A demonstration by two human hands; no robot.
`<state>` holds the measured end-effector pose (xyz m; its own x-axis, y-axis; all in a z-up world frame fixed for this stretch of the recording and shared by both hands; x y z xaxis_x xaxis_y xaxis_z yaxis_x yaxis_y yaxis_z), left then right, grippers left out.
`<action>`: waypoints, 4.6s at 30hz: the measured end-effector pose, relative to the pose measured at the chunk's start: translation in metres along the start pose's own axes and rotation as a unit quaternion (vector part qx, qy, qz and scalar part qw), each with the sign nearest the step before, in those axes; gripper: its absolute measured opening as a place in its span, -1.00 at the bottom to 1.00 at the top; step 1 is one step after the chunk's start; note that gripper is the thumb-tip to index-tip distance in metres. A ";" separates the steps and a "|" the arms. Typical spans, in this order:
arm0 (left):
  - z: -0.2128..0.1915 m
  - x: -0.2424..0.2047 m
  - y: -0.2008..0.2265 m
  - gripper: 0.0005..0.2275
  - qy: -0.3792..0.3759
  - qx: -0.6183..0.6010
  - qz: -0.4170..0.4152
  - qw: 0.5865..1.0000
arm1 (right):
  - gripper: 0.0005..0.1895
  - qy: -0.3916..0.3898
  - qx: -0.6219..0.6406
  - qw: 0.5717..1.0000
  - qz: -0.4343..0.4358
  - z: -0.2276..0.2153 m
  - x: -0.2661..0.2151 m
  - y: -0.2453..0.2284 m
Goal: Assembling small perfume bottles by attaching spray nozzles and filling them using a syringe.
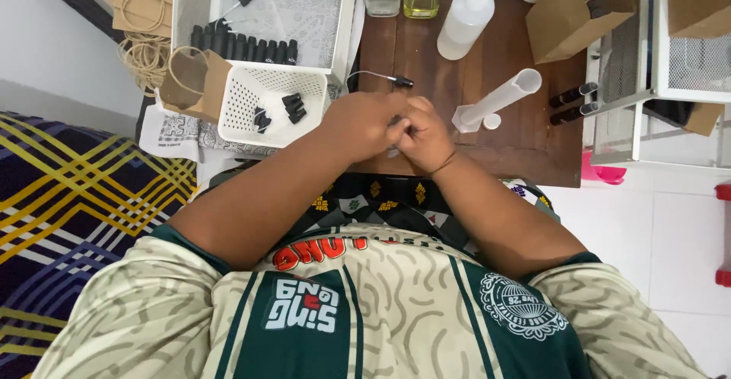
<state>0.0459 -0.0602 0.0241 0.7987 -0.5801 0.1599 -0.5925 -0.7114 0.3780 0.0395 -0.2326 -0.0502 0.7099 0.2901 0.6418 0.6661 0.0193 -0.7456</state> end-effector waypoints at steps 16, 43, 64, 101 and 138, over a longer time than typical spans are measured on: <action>-0.046 0.017 0.023 -0.68 -0.122 0.054 -0.108 0.985 | -0.91 -0.020 -0.081 0.990 -0.116 -0.004 0.007 0.007; -0.067 -0.010 0.037 -0.70 -0.100 -0.053 -0.112 0.987 | -0.77 -0.065 -0.194 0.979 0.020 -0.002 -0.002 -0.003; 0.072 -0.164 -0.092 -0.26 -0.129 -0.896 -0.093 0.414 | -0.26 0.267 0.426 0.847 0.172 -0.017 0.071 -0.124; 0.062 -0.170 -0.103 -0.27 -0.045 -0.923 -0.035 0.380 | -0.52 0.251 0.329 0.887 0.205 -0.005 0.036 -0.055; 0.039 -0.173 -0.096 -0.40 -0.033 -0.927 -0.085 0.364 | -0.83 0.177 0.151 0.955 0.183 -0.317 -0.037 -0.078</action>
<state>-0.0401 0.0929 -0.0758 0.7668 -0.6418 -0.0085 0.6029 0.7158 0.3524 0.0333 -0.5487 0.0413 0.9513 -0.0096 0.3080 0.2991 0.2691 -0.9155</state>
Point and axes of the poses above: each hand's wrist, its own x-axis towards the middle knuckle, its own z-axis out of the palm, y = z × x, the point moved 1 cm from there along x, towards the middle knuckle, and after that the axes turned 13 degrees about x, right-handed, at the moved point
